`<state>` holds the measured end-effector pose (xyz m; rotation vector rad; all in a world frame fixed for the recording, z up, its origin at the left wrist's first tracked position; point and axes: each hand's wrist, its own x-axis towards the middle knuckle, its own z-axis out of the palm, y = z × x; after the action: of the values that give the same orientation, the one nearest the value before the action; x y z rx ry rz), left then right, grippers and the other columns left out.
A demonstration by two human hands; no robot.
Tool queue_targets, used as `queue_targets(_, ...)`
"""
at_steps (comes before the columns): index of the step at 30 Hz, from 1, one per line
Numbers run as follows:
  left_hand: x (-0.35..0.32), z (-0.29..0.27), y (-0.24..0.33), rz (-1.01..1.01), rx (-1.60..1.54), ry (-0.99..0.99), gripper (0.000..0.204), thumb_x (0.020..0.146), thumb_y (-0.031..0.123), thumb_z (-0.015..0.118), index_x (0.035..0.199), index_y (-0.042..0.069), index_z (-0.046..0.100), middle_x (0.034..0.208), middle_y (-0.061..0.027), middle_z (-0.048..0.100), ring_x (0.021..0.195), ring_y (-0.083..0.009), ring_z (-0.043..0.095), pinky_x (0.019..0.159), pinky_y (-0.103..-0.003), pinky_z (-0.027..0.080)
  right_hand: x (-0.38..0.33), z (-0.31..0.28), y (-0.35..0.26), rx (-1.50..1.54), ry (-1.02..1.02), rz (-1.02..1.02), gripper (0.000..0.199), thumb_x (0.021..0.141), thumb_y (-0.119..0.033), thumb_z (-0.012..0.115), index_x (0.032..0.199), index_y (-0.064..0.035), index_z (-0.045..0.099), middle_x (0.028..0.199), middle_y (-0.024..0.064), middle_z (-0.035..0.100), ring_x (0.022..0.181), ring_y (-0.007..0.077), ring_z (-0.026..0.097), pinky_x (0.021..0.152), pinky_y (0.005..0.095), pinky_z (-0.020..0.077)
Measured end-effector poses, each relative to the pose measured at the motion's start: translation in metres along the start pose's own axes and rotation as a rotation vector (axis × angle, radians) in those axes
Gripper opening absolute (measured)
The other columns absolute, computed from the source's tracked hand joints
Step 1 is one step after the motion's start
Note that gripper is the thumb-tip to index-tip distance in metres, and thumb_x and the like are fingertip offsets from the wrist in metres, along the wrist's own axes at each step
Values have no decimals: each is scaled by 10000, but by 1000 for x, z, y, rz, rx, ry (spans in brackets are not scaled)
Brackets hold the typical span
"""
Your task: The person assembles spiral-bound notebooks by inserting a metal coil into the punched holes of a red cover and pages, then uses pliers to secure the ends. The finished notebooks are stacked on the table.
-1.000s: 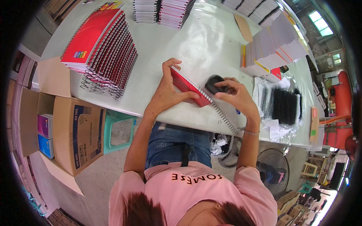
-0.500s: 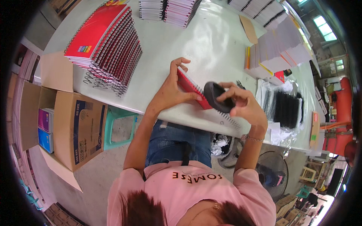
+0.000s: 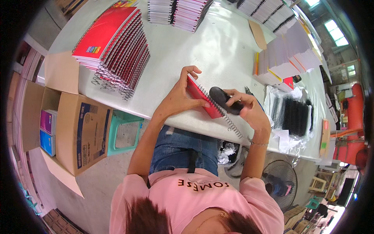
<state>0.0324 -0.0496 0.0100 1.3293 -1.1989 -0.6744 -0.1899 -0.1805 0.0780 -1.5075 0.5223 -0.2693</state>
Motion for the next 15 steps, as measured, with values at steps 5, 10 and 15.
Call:
queue_targets(5,-5,2,-1,-22,-45,-55,997,570,274,965,1341,125,351,1205,-110,461,1122,-229,485,976,-346,428,-4,6,-9,-183,-28,-73,417,749,-246,865,1074,-23,728,1352,132,510,1089,175,575,957,284,445)
queue_targets(10,1,-3,3,-37,-55,-47,985,560,246,962,1332,122,362,1222,-104,458,1132,-225,483,981,-340,425,-3,19,-19,-113,-71,-96,412,722,-193,891,1055,-8,732,1328,146,525,1096,182,574,960,304,469)
queue_targets(15,-2,1,-4,-67,-117,-73,981,573,256,965,1337,125,363,1218,-90,460,1165,-231,469,1009,-343,403,2,24,-25,-197,-67,-102,381,718,-197,895,1034,-42,750,1290,137,546,1073,165,583,929,297,479)
